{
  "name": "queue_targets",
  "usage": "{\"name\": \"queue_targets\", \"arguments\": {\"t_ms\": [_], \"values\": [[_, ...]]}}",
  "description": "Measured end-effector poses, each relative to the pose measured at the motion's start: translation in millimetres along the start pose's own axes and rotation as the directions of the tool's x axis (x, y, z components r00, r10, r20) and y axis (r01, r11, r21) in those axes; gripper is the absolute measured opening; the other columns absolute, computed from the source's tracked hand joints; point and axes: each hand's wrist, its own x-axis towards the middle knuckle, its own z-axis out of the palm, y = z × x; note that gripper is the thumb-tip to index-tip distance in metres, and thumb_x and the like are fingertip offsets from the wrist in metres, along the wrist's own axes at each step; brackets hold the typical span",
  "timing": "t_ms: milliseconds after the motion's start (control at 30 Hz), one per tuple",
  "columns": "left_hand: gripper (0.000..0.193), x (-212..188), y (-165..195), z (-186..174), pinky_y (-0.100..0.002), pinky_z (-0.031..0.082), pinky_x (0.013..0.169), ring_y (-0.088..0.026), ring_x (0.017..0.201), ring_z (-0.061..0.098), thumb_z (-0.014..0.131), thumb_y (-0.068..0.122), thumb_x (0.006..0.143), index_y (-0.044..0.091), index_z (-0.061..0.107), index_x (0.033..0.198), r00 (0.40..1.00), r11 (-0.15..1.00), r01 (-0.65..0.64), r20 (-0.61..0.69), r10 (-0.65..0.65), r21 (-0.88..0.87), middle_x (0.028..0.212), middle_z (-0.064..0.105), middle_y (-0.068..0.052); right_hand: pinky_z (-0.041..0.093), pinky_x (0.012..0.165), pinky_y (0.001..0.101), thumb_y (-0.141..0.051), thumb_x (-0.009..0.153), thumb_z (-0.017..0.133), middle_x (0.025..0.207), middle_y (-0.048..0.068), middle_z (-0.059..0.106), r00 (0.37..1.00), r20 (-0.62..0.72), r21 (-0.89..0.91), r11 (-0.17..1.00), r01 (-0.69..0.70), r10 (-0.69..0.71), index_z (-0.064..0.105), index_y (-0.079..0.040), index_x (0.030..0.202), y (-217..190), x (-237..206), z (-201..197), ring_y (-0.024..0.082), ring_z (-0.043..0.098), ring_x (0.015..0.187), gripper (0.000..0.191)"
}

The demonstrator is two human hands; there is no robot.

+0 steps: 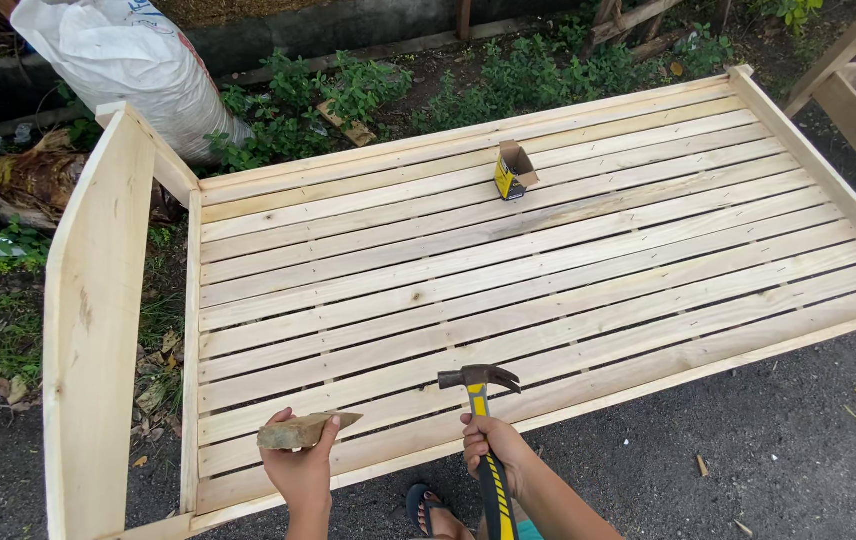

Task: The person uses a claw hammer together with a wood block as a fulcrum to pull nails out of a slatted wooden frame, repositioning the block and hammer along the slats to extract each nail and occasionally picking up a loose wooden strip.

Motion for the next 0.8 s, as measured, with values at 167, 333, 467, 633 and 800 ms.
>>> {"name": "queue_targets", "arguments": {"t_ms": [167, 333, 467, 633, 800], "values": [[0.064, 1.1, 8.4, -6.9, -0.034, 0.057, 0.09, -0.021, 0.112, 0.057, 0.088, 0.005, 0.072, 0.002, 0.052, 0.125, 0.995, 0.999, -0.04, -0.086, 0.04, 0.007, 0.125, 0.052, -0.012, 0.041, 0.043, 0.0231, -0.003, 0.089, 0.057, 0.063, -0.005, 0.041, 0.998, 0.011, -0.035, 0.998, -0.058, 0.058, 0.054, -0.015, 0.109, -5.6, -1.0, 21.8, 0.004, 0.041, 0.047, 0.023], [0.061, 13.2, 16.3, -0.2, -0.033, 0.056, 0.092, -0.021, 0.111, 0.058, 0.088, 0.005, 0.074, 0.0, 0.053, 0.123, 0.988, 0.998, -0.049, -0.145, 0.053, 0.029, 0.123, 0.054, -0.012, 0.042, 0.043, 0.0226, -0.003, 0.089, 0.058, 0.062, -0.006, 0.042, 0.995, 0.052, -0.053, 0.995, -0.087, 0.09, 0.055, -0.013, 0.107, -26.5, 14.4, 44.5, 0.004, 0.041, 0.047, 0.021], [0.061, 36.7, 20.2, 15.0, -0.032, 0.056, 0.091, -0.021, 0.111, 0.058, 0.088, 0.005, 0.074, 0.0, 0.052, 0.123, 0.981, 0.996, -0.088, -0.172, 0.091, 0.024, 0.123, 0.054, -0.012, 0.041, 0.043, 0.0229, -0.004, 0.089, 0.057, 0.063, -0.006, 0.042, 0.989, 0.046, -0.071, 0.988, -0.134, 0.138, 0.054, -0.015, 0.104, -52.4, 35.5, 71.4, 0.004, 0.041, 0.048, 0.019], [0.062, 85.4, 21.0, 45.1, -0.031, 0.056, 0.092, -0.02, 0.112, 0.058, 0.087, 0.005, 0.074, -0.001, 0.052, 0.126, 0.975, 0.996, -0.081, -0.206, 0.086, 0.035, 0.124, 0.052, -0.012, 0.04, 0.043, 0.0224, -0.007, 0.09, 0.057, 0.062, -0.007, 0.042, 0.987, 0.009, -0.097, 0.982, -0.159, 0.161, 0.056, -0.016, 0.103, -97.6, 69.2, 107.2, 0.003, 0.04, 0.047, 0.016], [0.062, 134.6, 18.5, 74.8, -0.031, 0.057, 0.09, -0.02, 0.112, 0.057, 0.086, 0.005, 0.075, -0.001, 0.051, 0.125, 0.97, 0.996, -0.012, -0.24, 0.032, 0.084, 0.124, 0.05, -0.011, 0.041, 0.043, 0.0229, -0.005, 0.091, 0.057, 0.061, -0.008, 0.04, 0.988, -0.008, -0.067, 0.986, -0.153, 0.152, 0.056, -0.014, 0.1, -146.8, 111.3, 139.1, 0.003, 0.04, 0.047, 0.013]]}}
